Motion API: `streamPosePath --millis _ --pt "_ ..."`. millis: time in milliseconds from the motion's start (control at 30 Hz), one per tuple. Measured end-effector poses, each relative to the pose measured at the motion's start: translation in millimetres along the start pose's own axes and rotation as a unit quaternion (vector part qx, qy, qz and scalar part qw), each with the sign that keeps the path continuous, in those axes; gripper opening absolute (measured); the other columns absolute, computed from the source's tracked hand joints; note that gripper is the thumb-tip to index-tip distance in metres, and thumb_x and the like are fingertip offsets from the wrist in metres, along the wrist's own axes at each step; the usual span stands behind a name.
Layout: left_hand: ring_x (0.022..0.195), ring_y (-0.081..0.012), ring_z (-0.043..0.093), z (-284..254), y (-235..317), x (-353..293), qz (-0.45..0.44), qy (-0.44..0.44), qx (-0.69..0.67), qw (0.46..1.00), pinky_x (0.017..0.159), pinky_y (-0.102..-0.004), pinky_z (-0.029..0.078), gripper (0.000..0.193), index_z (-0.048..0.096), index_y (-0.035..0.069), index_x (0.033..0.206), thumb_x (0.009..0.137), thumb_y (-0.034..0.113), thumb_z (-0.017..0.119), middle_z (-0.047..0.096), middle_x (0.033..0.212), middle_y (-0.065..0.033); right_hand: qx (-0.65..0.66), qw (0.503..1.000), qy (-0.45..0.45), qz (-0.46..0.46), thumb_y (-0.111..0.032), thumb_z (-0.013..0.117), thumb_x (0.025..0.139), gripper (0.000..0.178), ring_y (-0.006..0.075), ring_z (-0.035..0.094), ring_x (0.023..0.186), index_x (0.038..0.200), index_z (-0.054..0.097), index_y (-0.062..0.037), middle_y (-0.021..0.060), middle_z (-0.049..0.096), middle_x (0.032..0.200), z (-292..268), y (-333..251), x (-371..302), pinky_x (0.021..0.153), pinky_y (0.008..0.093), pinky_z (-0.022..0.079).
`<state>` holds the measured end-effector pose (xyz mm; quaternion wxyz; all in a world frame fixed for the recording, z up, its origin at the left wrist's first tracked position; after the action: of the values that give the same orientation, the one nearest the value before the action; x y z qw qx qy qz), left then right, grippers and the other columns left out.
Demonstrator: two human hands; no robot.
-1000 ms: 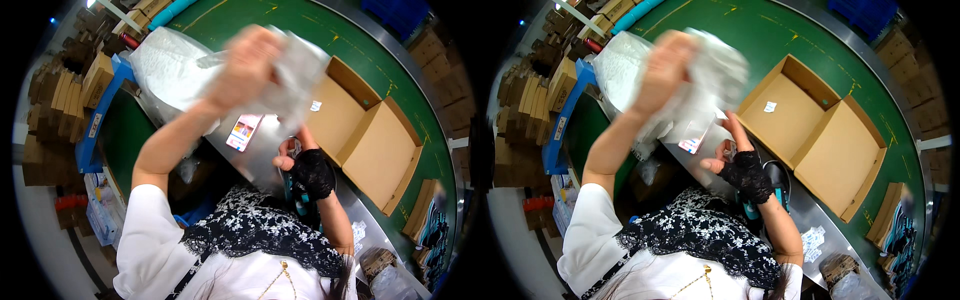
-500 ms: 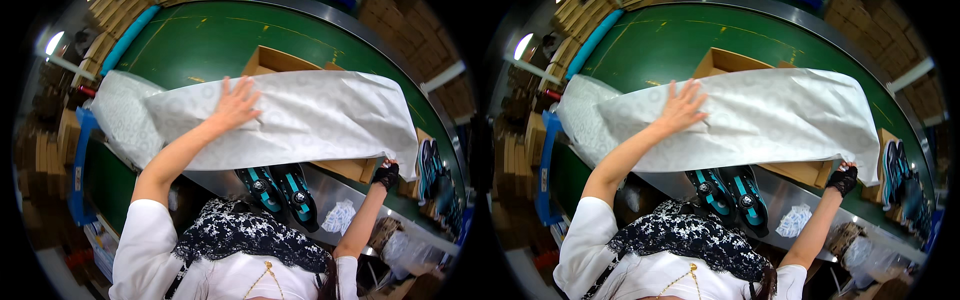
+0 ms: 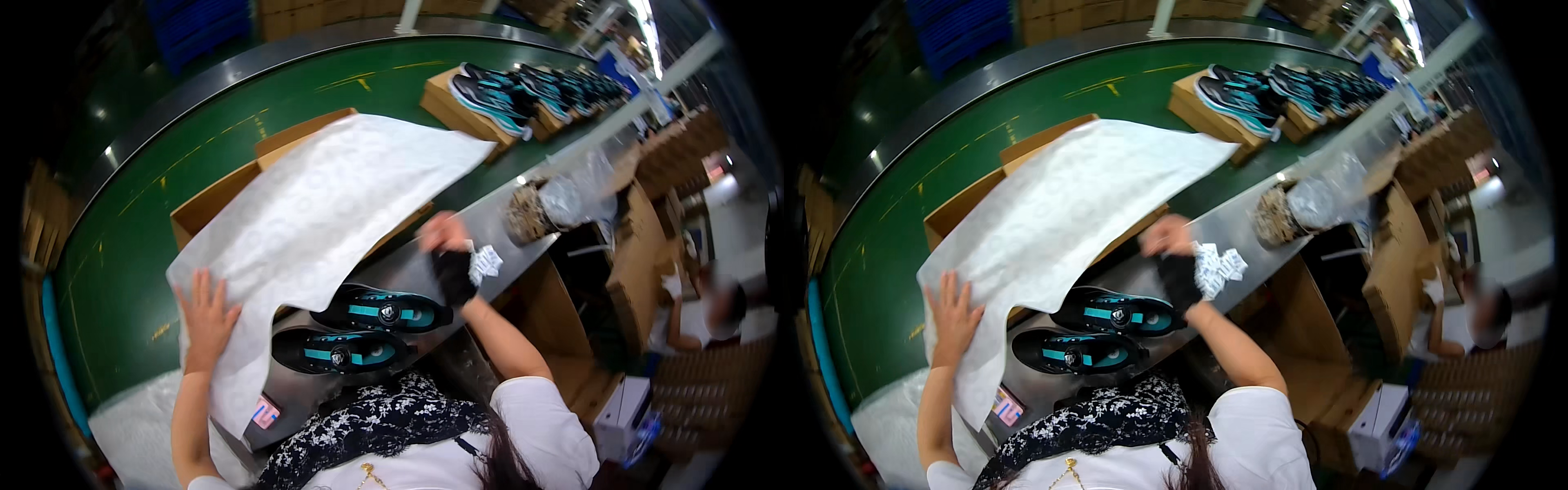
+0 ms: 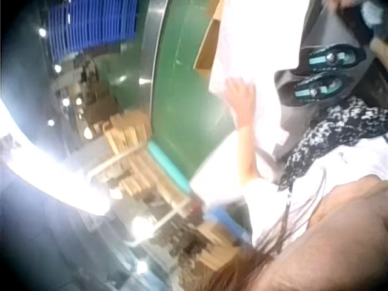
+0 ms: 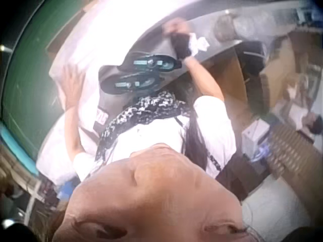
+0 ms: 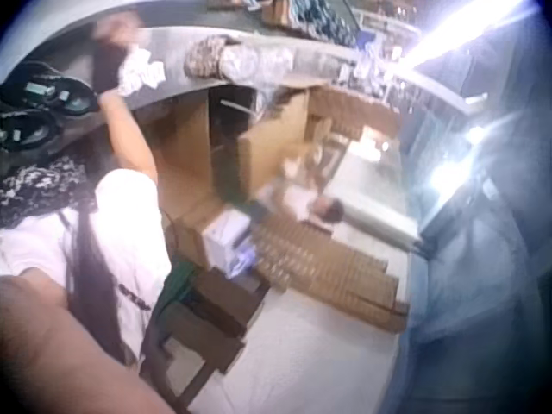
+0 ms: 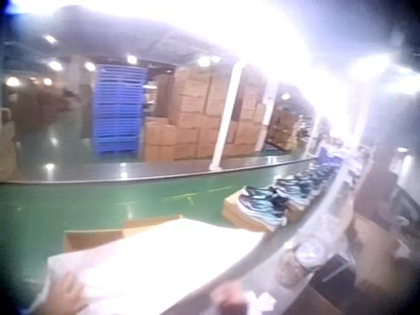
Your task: The person packs pairs of black and teal sneakers into cardboard boxes on a conveyor belt. They place tissue paper into the box, insert the shoes, and then close the box. The process is repeated for multiple pairs of shoes throughout the video.
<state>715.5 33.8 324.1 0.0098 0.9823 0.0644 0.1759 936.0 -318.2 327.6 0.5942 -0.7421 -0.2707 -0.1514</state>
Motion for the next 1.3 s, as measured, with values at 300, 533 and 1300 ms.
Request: streamPosePath --millis 300,533,1300 --pt "0.128 -0.0311 0.022 -9 -53 35 0.03 -0.081 0.056 0.995 0.101 -0.0598 0.002 0.068 0.052 0.001 0.112 0.061 0.044 0.068 0.034 0.131 -0.02 -0.349 0.809 -0.451 -0.143 -0.038 0.066 0.065 0.035 0.0262 0.053 0.066 0.071 0.06 -0.0038 0.0084 0.055 0.063 65 -56 -137 0.063 0.037 0.043" --pt "0.129 -0.0297 0.022 6 -104 38 0.08 -0.102 0.068 0.989 0.101 -0.0597 -0.001 0.08 0.05 0.004 0.118 0.065 0.063 0.054 0.036 0.131 -0.0187 -0.201 0.802 -0.534 -0.175 -0.033 0.066 0.069 0.037 0.0262 0.053 0.058 0.054 0.049 -0.0047 0.0105 0.049 0.056 87 -151 -46 0.053 0.0354 0.042" --pt "0.127 -0.0362 0.02 -23 -120 -29 -0.225 0.138 -0.04 0.964 0.1 -0.0516 0.016 0.068 0.028 0.005 0.133 0.08 0.038 0.054 0.024 0.137 -0.0219 0.005 0.82 -0.428 0.379 -0.019 0.057 0.082 0.024 0.0116 0.051 0.075 0.099 0.053 -0.0019 0.0061 0.053 0.091 324 -41 -54 0.066 0.0251 0.042"
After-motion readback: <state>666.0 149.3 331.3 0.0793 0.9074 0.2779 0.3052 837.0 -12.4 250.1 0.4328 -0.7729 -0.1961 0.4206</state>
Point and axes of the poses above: each hand's wrist, its own x-axis towards the middle knuckle, its own z-axis out of the palm, y = z × x, the point moved 3 cm from there along x, towards the middle knuckle
